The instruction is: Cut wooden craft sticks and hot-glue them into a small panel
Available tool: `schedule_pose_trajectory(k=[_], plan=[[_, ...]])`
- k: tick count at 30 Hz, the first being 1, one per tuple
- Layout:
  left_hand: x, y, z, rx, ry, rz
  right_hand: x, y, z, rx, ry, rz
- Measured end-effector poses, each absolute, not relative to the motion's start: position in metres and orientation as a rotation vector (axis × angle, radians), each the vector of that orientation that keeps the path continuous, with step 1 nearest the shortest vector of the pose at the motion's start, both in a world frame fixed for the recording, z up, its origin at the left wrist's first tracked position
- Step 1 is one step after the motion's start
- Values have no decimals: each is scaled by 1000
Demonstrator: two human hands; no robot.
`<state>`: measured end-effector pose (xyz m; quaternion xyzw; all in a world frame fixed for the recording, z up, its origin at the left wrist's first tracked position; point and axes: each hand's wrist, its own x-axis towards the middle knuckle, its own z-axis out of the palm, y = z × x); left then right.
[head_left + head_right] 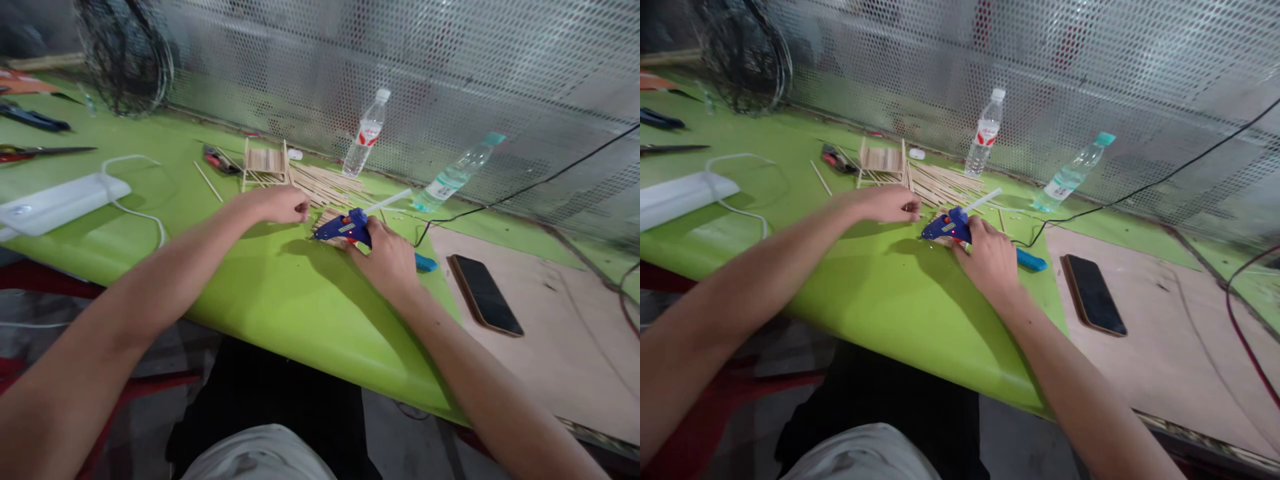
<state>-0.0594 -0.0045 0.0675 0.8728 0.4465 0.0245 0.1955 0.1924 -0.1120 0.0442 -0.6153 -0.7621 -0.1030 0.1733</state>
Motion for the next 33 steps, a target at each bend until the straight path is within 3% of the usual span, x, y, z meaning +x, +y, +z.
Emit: schedule_pose_trajectory(k=[33], plan=[[-57, -9, 71, 2514, 1268, -31, 195, -114, 48, -1796, -2078, -339]])
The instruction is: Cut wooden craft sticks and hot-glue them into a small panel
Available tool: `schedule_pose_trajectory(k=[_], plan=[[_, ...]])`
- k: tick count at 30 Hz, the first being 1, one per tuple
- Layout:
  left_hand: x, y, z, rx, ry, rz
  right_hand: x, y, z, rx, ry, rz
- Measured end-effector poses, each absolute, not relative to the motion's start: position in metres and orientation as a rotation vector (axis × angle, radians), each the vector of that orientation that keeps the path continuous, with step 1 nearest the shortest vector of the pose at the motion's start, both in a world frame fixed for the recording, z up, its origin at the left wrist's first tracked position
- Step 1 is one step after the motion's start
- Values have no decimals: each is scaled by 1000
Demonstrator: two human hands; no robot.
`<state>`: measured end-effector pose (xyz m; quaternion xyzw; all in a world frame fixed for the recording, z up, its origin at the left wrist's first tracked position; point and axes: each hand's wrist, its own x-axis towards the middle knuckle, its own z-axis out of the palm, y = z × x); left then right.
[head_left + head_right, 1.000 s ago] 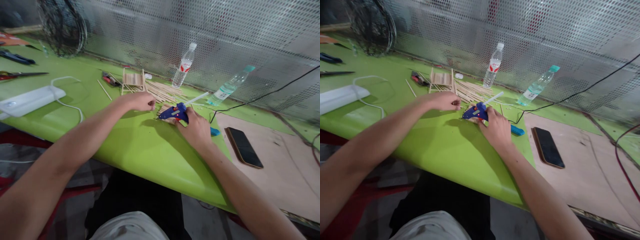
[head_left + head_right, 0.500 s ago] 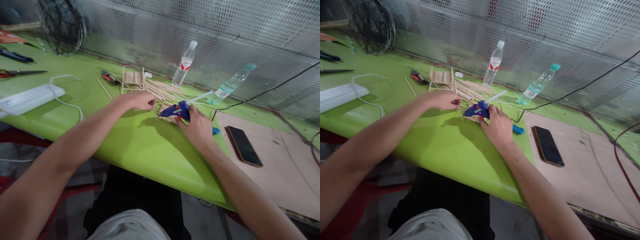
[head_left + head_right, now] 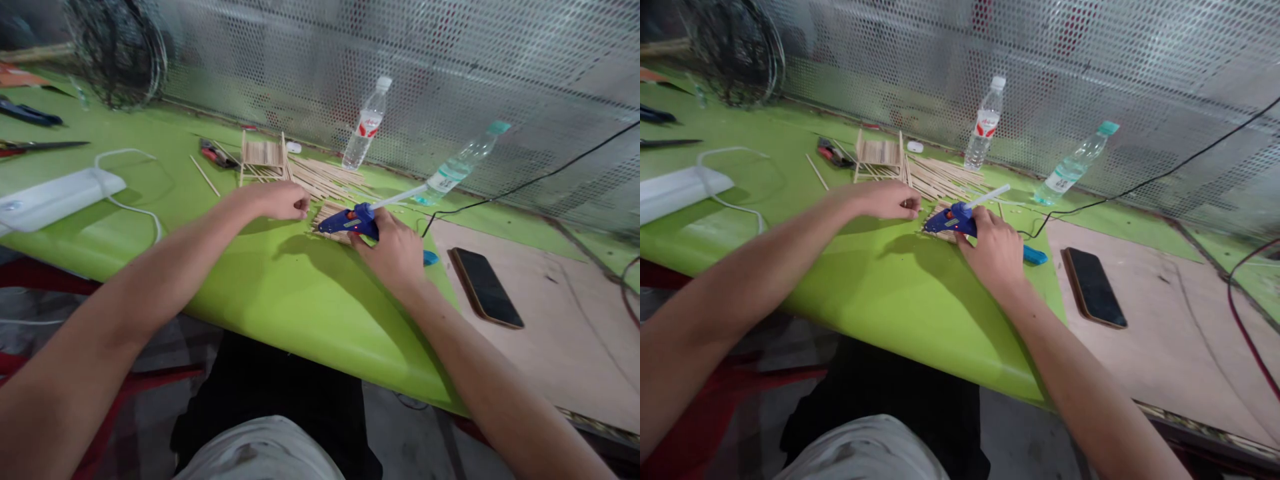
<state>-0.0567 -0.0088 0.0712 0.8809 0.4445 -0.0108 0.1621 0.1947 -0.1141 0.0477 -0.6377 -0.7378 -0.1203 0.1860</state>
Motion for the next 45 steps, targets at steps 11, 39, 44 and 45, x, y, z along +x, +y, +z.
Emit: schedule_pose_trajectory(k=[11, 39, 44, 45], plan=[[-56, -8, 70, 2448, 1209, -35, 196, -112, 54, -1936, -1941, -247], [-49, -5, 62, 2499, 1143, 92, 186, -108, 48, -2046, -2069, -264], [-48, -7, 64, 2494, 1114, 101, 185, -111, 51, -2040, -2092, -245], [-48, -7, 64, 2491, 1108, 106, 186, -111, 51, -2053, -2089, -247]])
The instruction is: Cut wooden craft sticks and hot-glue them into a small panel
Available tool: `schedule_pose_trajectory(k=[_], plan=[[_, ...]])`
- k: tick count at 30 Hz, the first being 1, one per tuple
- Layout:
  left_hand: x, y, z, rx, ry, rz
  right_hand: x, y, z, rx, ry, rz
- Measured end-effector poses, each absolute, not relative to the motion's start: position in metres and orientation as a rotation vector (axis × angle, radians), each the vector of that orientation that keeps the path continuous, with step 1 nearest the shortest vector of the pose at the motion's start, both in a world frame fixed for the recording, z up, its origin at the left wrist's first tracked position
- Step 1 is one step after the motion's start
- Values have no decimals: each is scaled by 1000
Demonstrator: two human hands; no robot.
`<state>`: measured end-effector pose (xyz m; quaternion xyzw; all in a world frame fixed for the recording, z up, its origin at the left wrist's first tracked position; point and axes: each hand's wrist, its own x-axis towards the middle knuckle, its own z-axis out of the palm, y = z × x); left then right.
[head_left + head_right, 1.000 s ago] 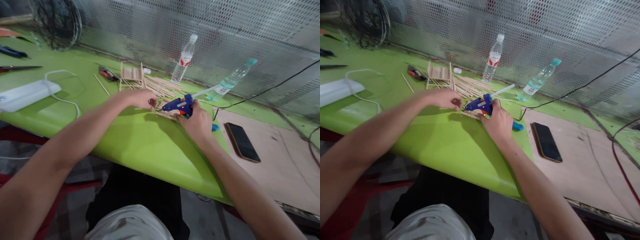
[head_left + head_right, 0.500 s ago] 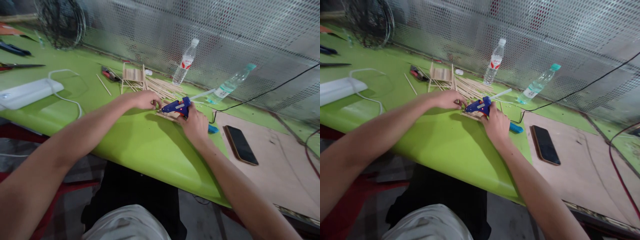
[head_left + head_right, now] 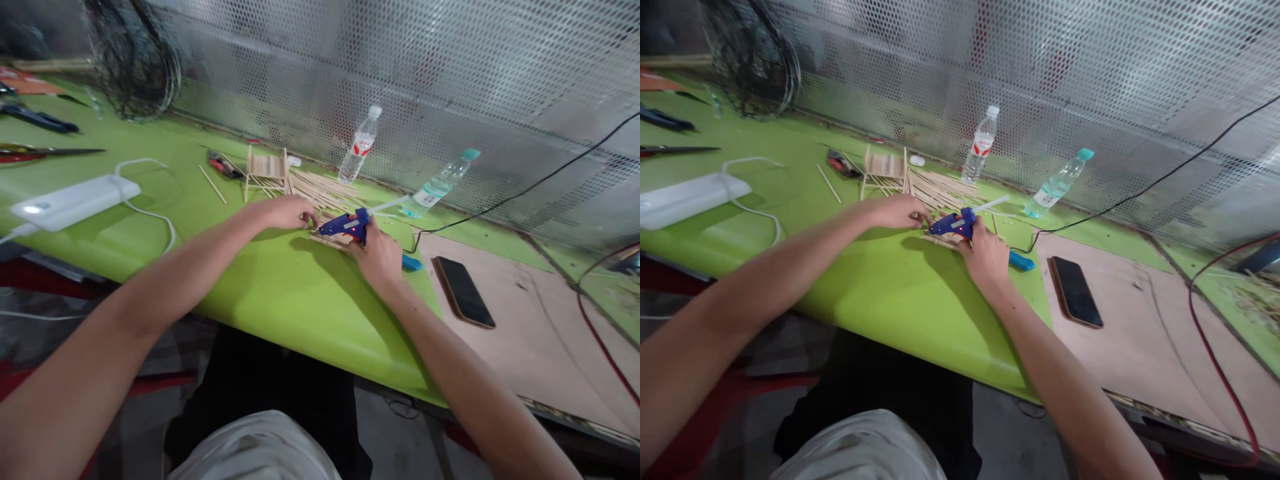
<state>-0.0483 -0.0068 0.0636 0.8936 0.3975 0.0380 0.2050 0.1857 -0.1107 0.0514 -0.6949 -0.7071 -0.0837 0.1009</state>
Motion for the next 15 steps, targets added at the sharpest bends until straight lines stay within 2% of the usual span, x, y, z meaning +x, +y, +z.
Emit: schedule_pose_trajectory(k=[15], plan=[[-47, -7, 64, 2543, 1121, 98, 194, -108, 48, -2045, -2070, -253]])
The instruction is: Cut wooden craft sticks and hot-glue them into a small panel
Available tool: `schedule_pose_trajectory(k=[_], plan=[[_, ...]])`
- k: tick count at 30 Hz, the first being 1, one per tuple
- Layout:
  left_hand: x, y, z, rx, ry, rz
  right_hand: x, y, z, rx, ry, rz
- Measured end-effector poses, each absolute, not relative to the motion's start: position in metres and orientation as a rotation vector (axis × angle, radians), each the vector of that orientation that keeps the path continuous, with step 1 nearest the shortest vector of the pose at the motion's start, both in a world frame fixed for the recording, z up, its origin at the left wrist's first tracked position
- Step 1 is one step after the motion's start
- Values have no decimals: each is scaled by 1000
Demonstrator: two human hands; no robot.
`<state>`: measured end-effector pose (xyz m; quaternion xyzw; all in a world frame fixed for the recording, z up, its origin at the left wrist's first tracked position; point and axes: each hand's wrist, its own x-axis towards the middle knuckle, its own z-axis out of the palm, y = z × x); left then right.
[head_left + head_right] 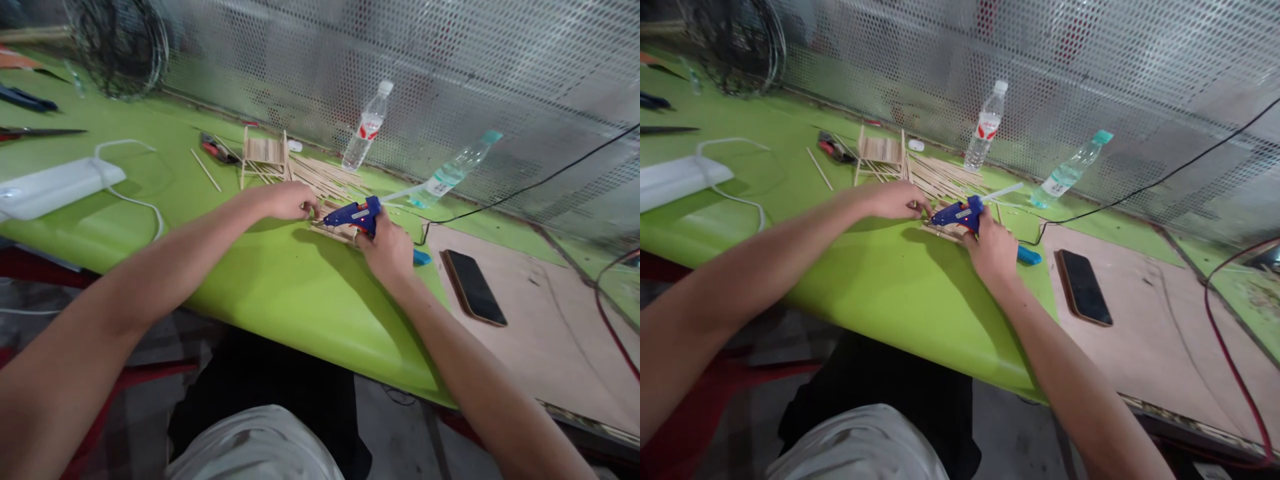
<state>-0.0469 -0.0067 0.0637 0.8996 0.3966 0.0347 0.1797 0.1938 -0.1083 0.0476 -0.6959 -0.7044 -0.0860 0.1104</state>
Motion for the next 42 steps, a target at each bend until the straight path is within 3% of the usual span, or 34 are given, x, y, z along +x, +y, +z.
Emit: schedule_pose_trajectory(k=[42], plan=[[-49, -12, 66, 2457, 1154, 68, 206, -110, 56, -2074, -2091, -277]])
